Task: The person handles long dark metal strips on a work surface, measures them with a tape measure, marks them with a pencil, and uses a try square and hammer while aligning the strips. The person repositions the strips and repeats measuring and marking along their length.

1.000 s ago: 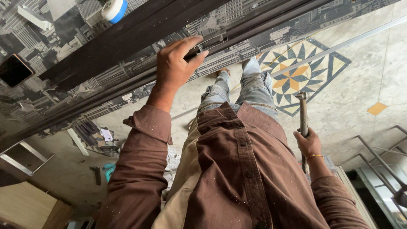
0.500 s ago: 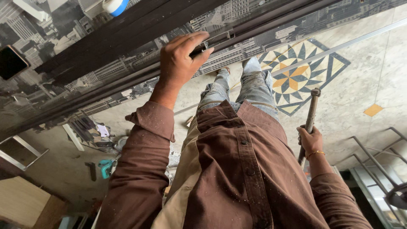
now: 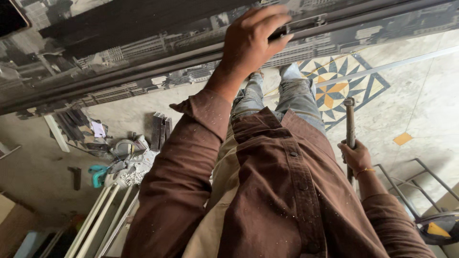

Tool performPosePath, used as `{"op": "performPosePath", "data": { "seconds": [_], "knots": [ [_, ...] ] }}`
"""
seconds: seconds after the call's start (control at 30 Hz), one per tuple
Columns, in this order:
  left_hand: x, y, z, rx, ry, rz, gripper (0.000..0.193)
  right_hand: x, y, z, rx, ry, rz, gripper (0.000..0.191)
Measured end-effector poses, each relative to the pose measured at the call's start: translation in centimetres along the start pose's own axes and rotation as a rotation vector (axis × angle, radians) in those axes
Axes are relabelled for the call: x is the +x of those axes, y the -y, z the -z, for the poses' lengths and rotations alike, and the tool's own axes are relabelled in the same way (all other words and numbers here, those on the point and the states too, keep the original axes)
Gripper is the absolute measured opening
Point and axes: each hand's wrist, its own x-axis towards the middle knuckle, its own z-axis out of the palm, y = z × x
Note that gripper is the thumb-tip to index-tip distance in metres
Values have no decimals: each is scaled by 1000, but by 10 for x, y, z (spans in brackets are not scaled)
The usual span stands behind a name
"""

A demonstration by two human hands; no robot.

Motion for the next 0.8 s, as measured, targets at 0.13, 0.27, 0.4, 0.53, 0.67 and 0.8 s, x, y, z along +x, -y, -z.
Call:
{"op": "performPosePath", "data": {
  "seconds": [0.13,0.27,0.4,0.53,0.67,0.8],
  "knots": [
    [1,0,-5,-4,-12,9,34,-8,20,1,-54,20,62,27],
    [2,1,-8,-47,3,17,34,-18,37,-1,-198,-35,91,30],
    [2,2,-6,-49,29,16,34,-16,42,-9,-159,-54,105,34],
    [4,2,-2,-45,78,25,34,-9,37,-17,-61,-47,109,39],
    [9,-4,4,-29,119,37,33,-6,30,-20,-108,-79,71,38],
    [13,-12,11,-37,155,45,34,1,25,-18,-6,-55,44,38]
  ]
}}
